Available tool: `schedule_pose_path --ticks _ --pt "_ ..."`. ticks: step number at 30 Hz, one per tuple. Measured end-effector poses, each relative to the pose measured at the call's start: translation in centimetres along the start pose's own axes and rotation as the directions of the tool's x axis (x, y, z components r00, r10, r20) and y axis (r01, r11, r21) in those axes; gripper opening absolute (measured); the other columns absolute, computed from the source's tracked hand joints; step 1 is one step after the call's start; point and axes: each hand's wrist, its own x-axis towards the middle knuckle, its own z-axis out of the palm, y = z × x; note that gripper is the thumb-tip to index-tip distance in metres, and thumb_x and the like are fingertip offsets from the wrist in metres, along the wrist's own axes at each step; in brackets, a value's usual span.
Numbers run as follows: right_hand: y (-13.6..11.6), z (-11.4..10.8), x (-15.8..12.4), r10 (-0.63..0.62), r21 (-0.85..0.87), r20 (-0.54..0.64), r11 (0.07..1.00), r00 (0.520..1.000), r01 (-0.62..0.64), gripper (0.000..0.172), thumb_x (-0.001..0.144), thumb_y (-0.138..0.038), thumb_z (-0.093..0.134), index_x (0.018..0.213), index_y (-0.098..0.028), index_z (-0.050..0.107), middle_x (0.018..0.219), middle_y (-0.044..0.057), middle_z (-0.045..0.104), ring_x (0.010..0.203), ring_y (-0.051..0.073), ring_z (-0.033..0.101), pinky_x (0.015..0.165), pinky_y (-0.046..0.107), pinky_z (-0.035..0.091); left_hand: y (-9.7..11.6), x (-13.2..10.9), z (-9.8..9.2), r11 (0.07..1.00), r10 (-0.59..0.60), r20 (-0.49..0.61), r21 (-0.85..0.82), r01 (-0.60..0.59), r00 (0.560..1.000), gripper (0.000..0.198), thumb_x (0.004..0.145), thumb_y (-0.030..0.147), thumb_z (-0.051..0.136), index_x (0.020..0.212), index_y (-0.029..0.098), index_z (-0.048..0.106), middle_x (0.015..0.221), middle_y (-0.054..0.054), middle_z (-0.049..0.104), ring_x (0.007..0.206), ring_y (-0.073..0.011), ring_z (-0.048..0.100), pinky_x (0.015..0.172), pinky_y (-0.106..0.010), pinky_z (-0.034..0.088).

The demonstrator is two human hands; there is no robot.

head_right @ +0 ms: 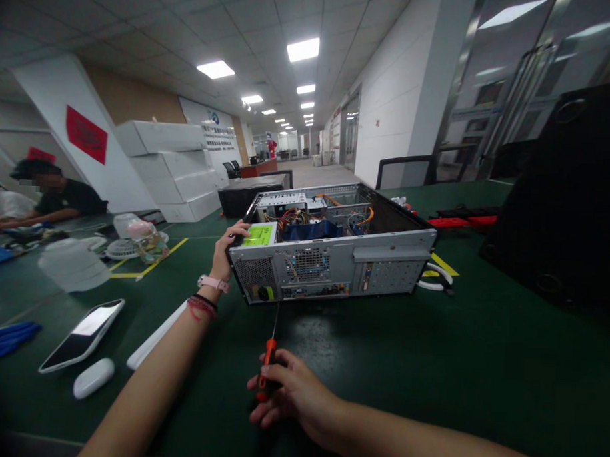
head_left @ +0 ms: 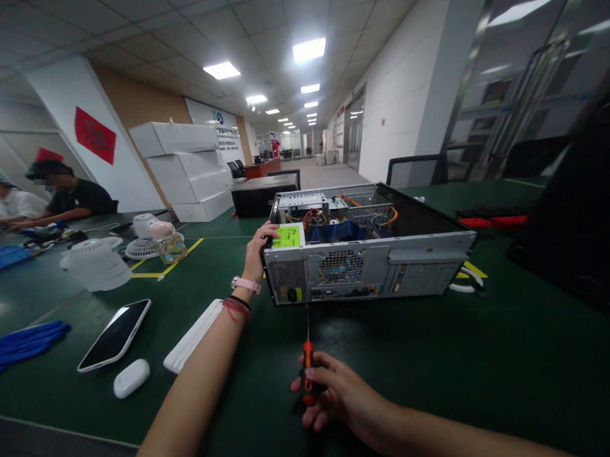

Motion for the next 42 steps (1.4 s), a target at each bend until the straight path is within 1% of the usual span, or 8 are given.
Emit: schedule_pose_path --ticks 4,8,13,20,29,34,38,42 --pt "0.2 -0.3 0.1 -0.016 0.016 0.038 1.0 0.999 0.015 0.046 0.065 -0.036 0.061 0.102 -0.019 0.038 0.088 0.005 0.066 0.053 0.013 0.064 0.05 0.024 0.044 0.1 0.0 0.0 1.0 0.001 0.002 0.014 -0.001 1.0 0.034 0.084 0.031 0.031 0.074 0.017 0.06 0.107 -0.006 0.065 0.123 -0.0228 0.046 0.11 -0.04 0.027" --pt "0.1 -0.3 0.1 -0.006 0.028 0.037 1.0 0.999 0.005 0.047 0.066 -0.037 0.062 0.102 -0.019 0.038 0.087 0.005 0.067 0.053 0.013 0.063 0.051 0.023 0.042 0.1 0.0 0.0 1.0 0.007 0.001 0.009 -0.007 1.0 0.034 0.084 0.03 0.03 0.074 0.017 0.061 0.106 -0.006 0.065 0.123 -0.023 0.046 0.11 -0.04 0.028" --pt "0.1 -0.3 0.2 0.009 0.01 -0.016 1.0 1.0 -0.009 0.049 0.064 -0.044 0.07 0.093 -0.019 0.04 0.078 0.0 0.065 0.044 0.006 0.055 0.046 0.02 0.037 0.4 -0.1 0.1 1.0 0.003 0.0 -0.02 -0.003 1.0 0.034 0.083 0.031 0.032 0.074 0.017 0.061 0.105 -0.007 0.065 0.124 -0.0252 0.045 0.109 -0.043 0.027" --pt "0.5 -0.7 0.4 -0.017 0.006 -0.021 1.0 1.0 0.017 0.046 0.064 -0.038 0.072 0.091 -0.021 0.039 0.073 -0.004 0.06 0.044 0.005 0.053 0.043 0.019 0.034 0.4 -0.1 0.0 1.0 0.004 0.006 -0.015 -0.004 1.0 0.032 0.083 0.027 0.031 0.073 0.017 0.06 0.104 -0.006 0.065 0.122 -0.0236 0.047 0.11 -0.042 0.027" --pt "-0.2 -0.7 0.3 0.012 0.005 0.064 1.0 0.998 -0.012 0.06 0.064 -0.04 0.074 0.11 -0.02 0.04 0.082 0.0 0.063 0.05 0.008 0.059 0.048 0.021 0.041 0.7 0.0 0.1 1.0 -0.005 0.013 0.009 0.005 1.0 0.032 0.083 0.025 0.03 0.073 0.018 0.059 0.105 -0.006 0.065 0.121 -0.0217 0.048 0.11 -0.04 0.028" --pt "-0.4 -0.7 0.2 0.046 0.016 0.082 0.999 0.996 -0.048 0.06 0.068 -0.036 0.072 0.115 -0.02 0.039 0.082 0.001 0.064 0.054 0.01 0.061 0.051 0.022 0.042 0.6 0.1 0.1 1.0 0.001 0.017 -0.025 -0.001 1.0 0.027 0.08 0.023 0.033 0.071 0.018 0.058 0.105 -0.006 0.064 0.12 -0.0214 0.049 0.11 -0.038 0.028" --pt "-0.5 -0.6 0.2 0.057 0.007 0.085 0.998 0.995 -0.058 0.058 0.067 -0.036 0.072 0.113 -0.02 0.04 0.084 0.002 0.065 0.057 0.011 0.063 0.053 0.022 0.043 0.4 0.1 0.0 0.999 0.008 0.021 -0.033 -0.008 1.0 0.027 0.08 0.022 0.034 0.072 0.018 0.059 0.105 -0.006 0.064 0.12 -0.021 0.048 0.111 -0.038 0.027" --pt "-0.4 -0.6 0.2 0.055 0.019 0.056 0.998 0.997 -0.056 0.05 0.066 -0.036 0.072 0.101 -0.019 0.042 0.083 0.002 0.066 0.056 0.01 0.062 0.05 0.02 0.04 0.4 0.0 0.0 1.0 0.005 0.027 -0.026 -0.004 1.0 0.028 0.08 0.023 0.033 0.073 0.018 0.06 0.106 -0.005 0.064 0.119 -0.0204 0.049 0.111 -0.038 0.027"
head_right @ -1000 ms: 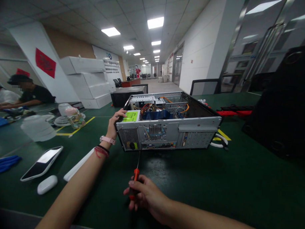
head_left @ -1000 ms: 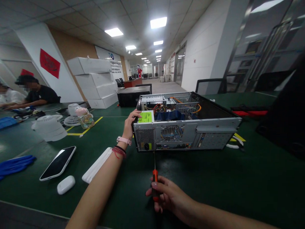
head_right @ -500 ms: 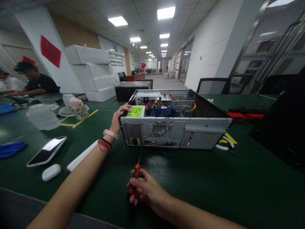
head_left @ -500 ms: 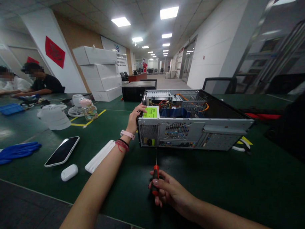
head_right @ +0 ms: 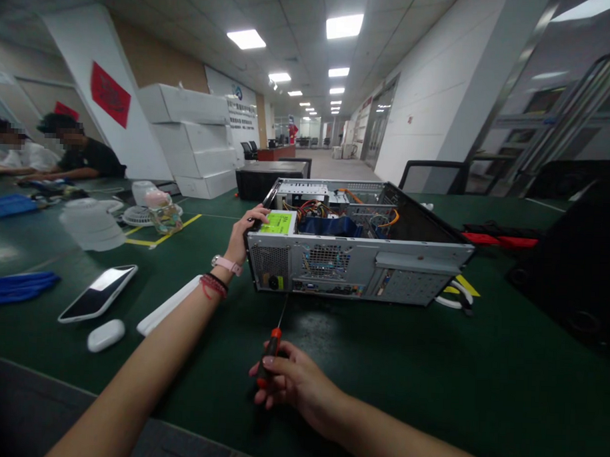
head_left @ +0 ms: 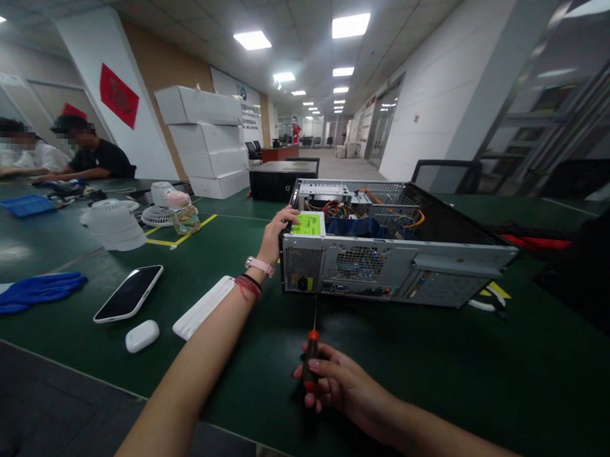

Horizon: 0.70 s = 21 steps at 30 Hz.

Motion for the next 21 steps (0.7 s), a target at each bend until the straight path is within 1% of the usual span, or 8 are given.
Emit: schedule_pose_path --ticks 3,6,10,13,15,18,21 --pt "0.2 -0.17 0.07 -0.017 0.003 -0.024 1.0 1.0 0.018 0.045 0.066 -0.038 0.072 0.094 -0.019 0.042 0.081 0.001 0.066 0.053 0.009 0.061 0.048 0.019 0.038 0.0 -0.02 0.03 1.0 0.011 -0.006 0.008 -0.01 1.0 0.03 0.082 0.023 0.032 0.073 0.019 0.06 0.106 -0.005 0.064 0.12 -0.0206 0.049 0.111 -0.039 0.027" --pt "0.33 -0.38 0.15 -0.011 -0.008 -0.027 1.0 1.0 0.011 0.044 0.067 -0.038 0.072 0.093 -0.019 0.042 0.079 0.0 0.065 0.05 0.007 0.059 0.047 0.018 0.037 -0.07 0.02 0.05 1.0 0.014 -0.009 0.021 -0.014 1.0 0.031 0.083 0.023 0.031 0.073 0.019 0.06 0.107 -0.005 0.065 0.12 -0.021 0.049 0.111 -0.041 0.028" --pt "0.29 -0.48 0.27 -0.002 -0.019 -0.022 1.0 1.0 0.001 0.047 0.064 -0.035 0.075 0.094 -0.019 0.042 0.077 -0.001 0.063 0.049 0.007 0.057 0.048 0.019 0.037 -0.08 0.03 0.06 1.0 -0.006 -0.015 0.03 0.007 1.0 0.03 0.083 0.022 0.031 0.071 0.019 0.059 0.106 -0.004 0.065 0.12 -0.0204 0.049 0.111 -0.039 0.028" --pt "0.27 -0.33 0.27 -0.002 -0.023 -0.056 1.0 0.998 0.001 0.05 0.061 -0.036 0.076 0.093 -0.019 0.041 0.076 -0.002 0.063 0.049 0.008 0.058 0.049 0.02 0.038 0.07 0.0 0.09 0.999 -0.011 -0.016 0.03 0.012 1.0 0.031 0.083 0.021 0.03 0.071 0.019 0.059 0.107 -0.004 0.065 0.12 -0.0201 0.049 0.111 -0.039 0.028" --pt "0.33 -0.19 0.22 -0.009 -0.024 -0.088 1.0 0.996 0.006 0.053 0.058 -0.037 0.077 0.092 -0.019 0.04 0.071 -0.003 0.061 0.047 0.008 0.057 0.048 0.02 0.038 0.19 -0.02 0.11 0.999 -0.013 -0.018 0.031 0.014 1.0 0.031 0.082 0.02 0.03 0.071 0.019 0.059 0.107 -0.005 0.065 0.121 -0.0202 0.049 0.111 -0.04 0.029" --pt "0.52 -0.07 0.11 -0.028 -0.038 -0.105 0.999 0.994 0.024 0.053 0.06 -0.038 0.076 0.093 -0.019 0.039 0.064 -0.005 0.058 0.047 0.008 0.056 0.048 0.02 0.037 0.33 -0.03 0.14 1.0 -0.01 -0.018 0.026 0.011 1.0 0.031 0.083 0.021 0.03 0.072 0.018 0.059 0.106 -0.005 0.065 0.12 -0.0204 0.049 0.111 -0.04 0.029" --pt "0.62 0.0 -0.02 -0.053 -0.065 -0.105 0.997 0.993 0.046 0.052 0.062 -0.04 0.075 0.094 -0.019 0.039 0.065 -0.005 0.057 0.048 0.009 0.057 0.048 0.02 0.038 0.38 -0.05 0.14 1.0 -0.002 -0.013 0.016 0.003 1.0 0.031 0.084 0.023 0.031 0.072 0.018 0.059 0.106 -0.005 0.065 0.119 -0.0211 0.049 0.11 -0.041 0.028"
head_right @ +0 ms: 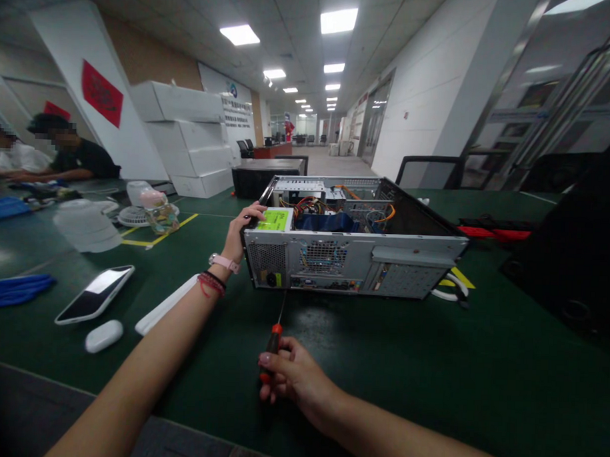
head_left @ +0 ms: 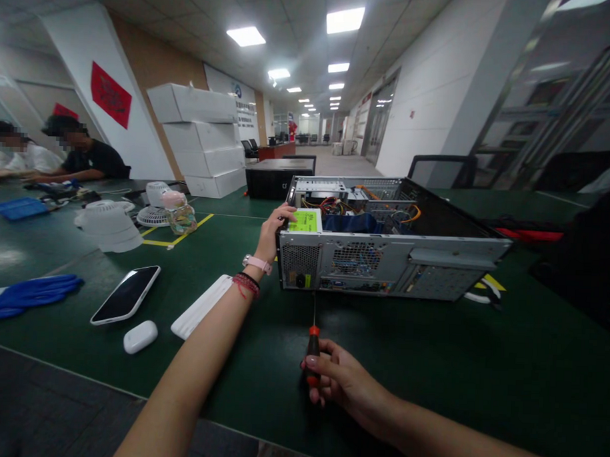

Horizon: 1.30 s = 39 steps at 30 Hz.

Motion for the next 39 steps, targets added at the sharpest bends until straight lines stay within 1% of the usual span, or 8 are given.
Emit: schedule_pose_path --ticks 5,10,20,26,29,33,36,39 --pt "-0.2 0.3 -0.2 -0.039 0.003 0.029 0.999 0.999 0.039 0.051 0.062 -0.041 0.076 0.09 -0.019 0.039 0.073 -0.003 0.058 0.054 0.011 0.062 0.049 0.022 0.041 -0.1 0.0 0.0 1.0 -0.003 -0.001 0.013 0.003 1.0 0.032 0.084 0.023 0.03 0.073 0.018 0.059 0.107 -0.005 0.065 0.121 -0.0209 0.049 0.111 -0.041 0.028" --pt "-0.1 0.3 0.0 -0.047 0.013 0.069 0.999 0.996 0.046 0.049 0.064 -0.042 0.074 0.092 -0.019 0.041 0.085 0.001 0.061 0.059 0.013 0.065 0.053 0.024 0.045 -0.2 0.0 0.0 1.0 0.002 0.003 -0.003 -0.002 1.0 0.031 0.083 0.025 0.031 0.073 0.019 0.059 0.106 -0.005 0.064 0.12 -0.0202 0.049 0.111 -0.038 0.027" --pt "0.2 -0.2 0.2 -0.049 0.015 0.111 0.999 0.993 0.048 0.047 0.068 -0.045 0.07 0.094 -0.019 0.041 0.079 0.0 0.063 0.055 0.011 0.062 0.051 0.022 0.043 -0.1 0.0 0.0 1.0 -0.006 -0.001 -0.008 0.006 1.0 0.031 0.084 0.025 0.031 0.073 0.018 0.059 0.107 -0.005 0.065 0.121 -0.0212 0.048 0.111 -0.041 0.027" --pt "0.4 -0.1 0.3 -0.082 0.008 0.1 0.997 0.992 0.082 0.048 0.068 -0.048 0.068 0.095 -0.021 0.038 0.07 -0.003 0.06 0.047 0.009 0.057 0.047 0.021 0.041 0.2 0.0 0.1 1.0 -0.001 -0.009 -0.006 0.001 1.0 0.031 0.083 0.024 0.031 0.072 0.018 0.059 0.104 -0.005 0.065 0.12 -0.0213 0.049 0.111 -0.041 0.027" --pt "0.6 -0.2 0.2 -0.082 -0.008 0.107 0.996 0.991 0.084 0.047 0.068 -0.046 0.069 0.095 -0.021 0.038 0.069 -0.005 0.058 0.044 0.007 0.054 0.046 0.02 0.04 0.0 0.0 0.1 1.0 -0.005 -0.006 0.001 0.005 1.0 0.031 0.084 0.025 0.03 0.072 0.019 0.058 0.105 -0.005 0.065 0.121 -0.0207 0.048 0.111 -0.04 0.027" --pt "1.1 -0.2 0.0 -0.096 -0.039 0.173 0.994 0.98 0.104 0.047 0.07 -0.044 0.069 0.099 -0.022 0.039 0.075 -0.004 0.057 0.045 0.006 0.054 0.045 0.02 0.041 -0.3 0.1 0.0 1.0 -0.001 -0.008 0.009 0.001 1.0 0.031 0.084 0.026 0.031 0.072 0.019 0.059 0.106 -0.004 0.065 0.12 -0.0211 0.049 0.111 -0.039 0.028" --pt "1.3 -0.2 0.0 -0.13 -0.072 0.229 0.986 0.965 0.15 0.05 0.069 -0.045 0.069 0.103 -0.022 0.041 0.082 -0.002 0.058 0.047 0.006 0.055 0.044 0.019 0.041 -0.3 0.1 0.0 1.0 0.001 -0.005 0.007 -0.001 1.0 0.031 0.083 0.025 0.031 0.072 0.019 0.059 0.105 -0.005 0.065 0.12 -0.0216 0.049 0.11 -0.04 0.029" --pt "0.8 0.4 0.1 -0.179 -0.097 0.255 0.973 0.95 0.209 0.051 0.069 -0.045 0.069 0.107 -0.02 0.044 0.083 -0.002 0.056 0.049 0.006 0.055 0.045 0.019 0.041 -0.1 0.1 0.1 1.0 -0.003 0.0 -0.003 0.003 1.0 0.03 0.082 0.024 0.031 0.071 0.019 0.059 0.106 -0.005 0.065 0.121 -0.0222 0.048 0.11 -0.04 0.029"
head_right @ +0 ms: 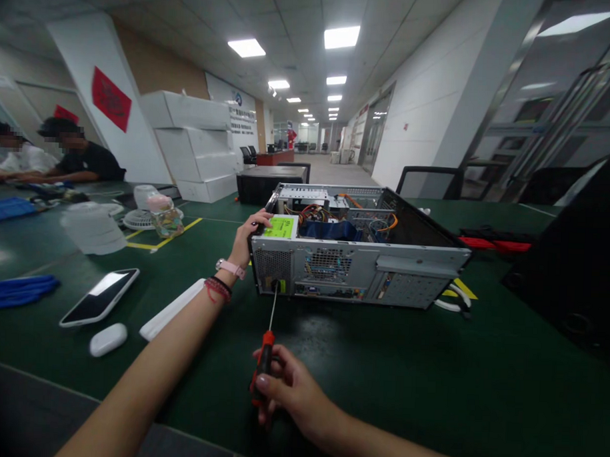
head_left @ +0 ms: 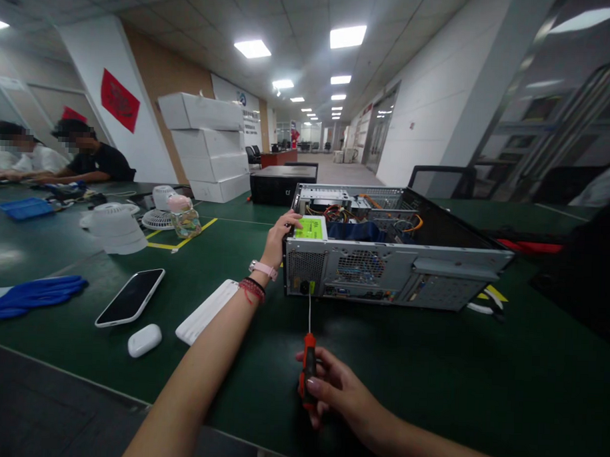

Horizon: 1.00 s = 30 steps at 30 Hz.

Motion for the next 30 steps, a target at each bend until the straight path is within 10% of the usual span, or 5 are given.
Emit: schedule_pose_path --ticks 30 --pt "-3.0 2.9 4.1 -0.185 -0.063 0.067 0.98 0.98 0.189 0.041 0.076 -0.04 0.065 0.105 -0.018 0.047 0.079 -0.002 0.055 0.053 0.008 0.057 0.05 0.022 0.045 -0.3 0.1 0.2 1.0 -0.027 -0.024 -0.016 0.026 0.999 0.03 0.082 0.023 0.032 0.071 0.018 0.059 0.108 -0.006 0.065 0.121 -0.0218 0.048 0.107 -0.039 0.031"
